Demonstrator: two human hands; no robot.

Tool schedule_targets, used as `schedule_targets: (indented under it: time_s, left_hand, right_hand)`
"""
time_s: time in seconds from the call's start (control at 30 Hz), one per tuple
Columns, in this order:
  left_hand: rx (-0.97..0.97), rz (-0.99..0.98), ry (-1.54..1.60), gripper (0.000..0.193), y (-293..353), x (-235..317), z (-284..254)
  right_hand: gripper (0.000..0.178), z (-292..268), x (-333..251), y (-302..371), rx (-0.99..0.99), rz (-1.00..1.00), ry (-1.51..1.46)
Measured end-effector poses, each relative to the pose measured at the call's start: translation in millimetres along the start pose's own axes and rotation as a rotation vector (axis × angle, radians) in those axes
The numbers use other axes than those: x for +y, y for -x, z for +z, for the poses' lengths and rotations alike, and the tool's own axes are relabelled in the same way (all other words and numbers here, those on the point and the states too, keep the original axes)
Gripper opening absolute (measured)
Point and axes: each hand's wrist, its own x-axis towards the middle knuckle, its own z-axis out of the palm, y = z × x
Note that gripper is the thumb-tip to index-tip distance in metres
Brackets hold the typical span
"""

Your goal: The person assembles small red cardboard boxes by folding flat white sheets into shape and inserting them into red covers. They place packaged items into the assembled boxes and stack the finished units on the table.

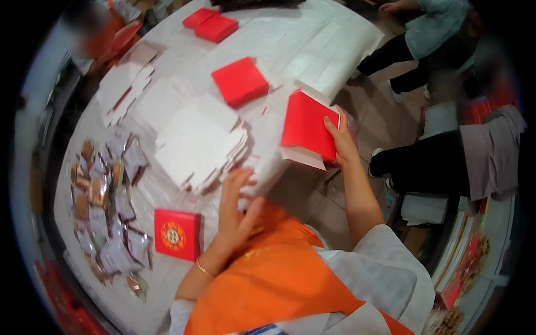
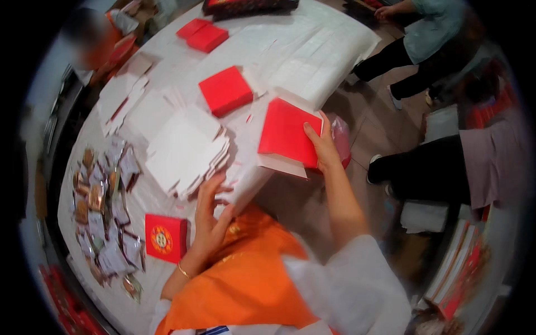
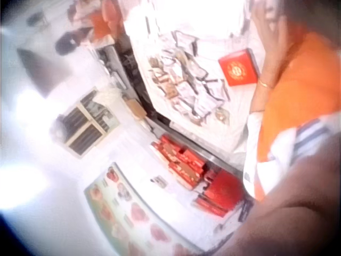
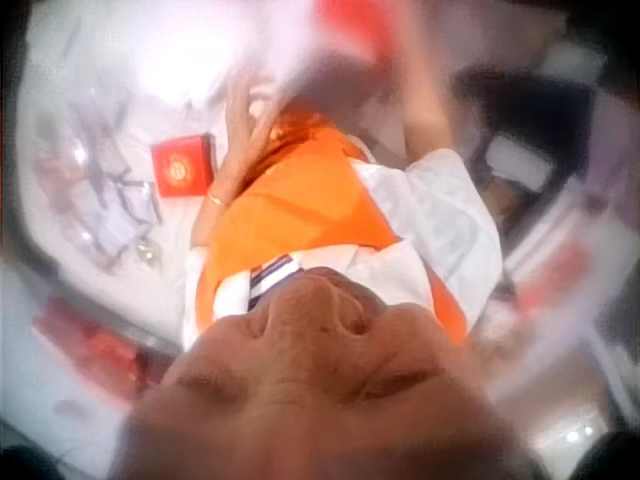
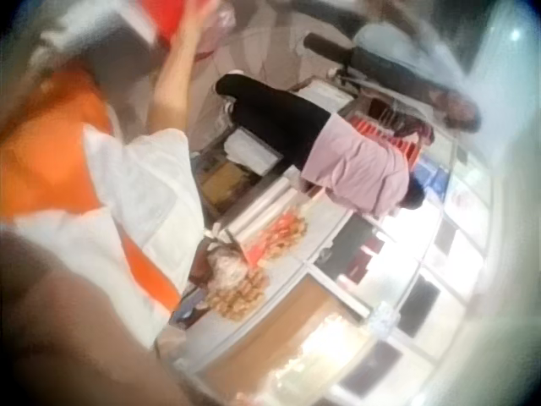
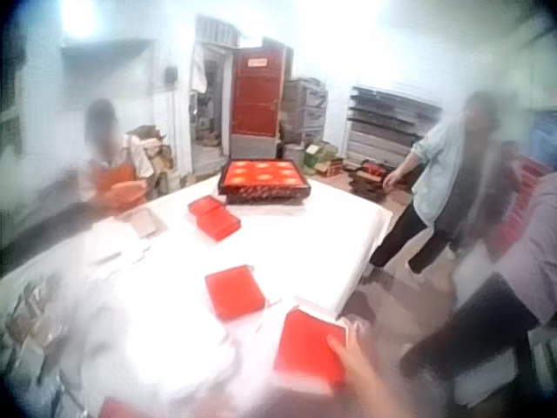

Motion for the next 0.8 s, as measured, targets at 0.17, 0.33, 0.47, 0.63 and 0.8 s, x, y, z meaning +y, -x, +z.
schedule_targets:
  time_s: [0.17,0.33,0.47,0.63,0.8]
  left_hand:
    - [0.000,0.164,-0.327,0.087,18.3,8.4,-12.2]
    - [-0.049,-0.055,-0.100,0.092,74.3,45.0,-61.4]
    - [0.434,-0.163,0.016,0.089,92.9,56.0,-95.3]
    - [0.457,-0.318,0.203,0.077,109.9,39.8,-96.1]
    - [0.723,-0.295,0.551,0.072,151.8,11.9,-86.1]
  right_hand:
    - [0.077,49.7,-19.9,56.9,-0.372,-0.014,0.139]
    - [0.082,98.4,-32.8,83.8,-0.731,-0.138,0.391]
    - [0.081,137.4,-65.3,113.7,-1.031,-0.181,0.524]
    - [0.079,184.9,-67.3,140.8,-1.211,-0.277,0.626]
    - [0.089,169.0,-30.1,140.2,-1.226,0.224,-0.144]
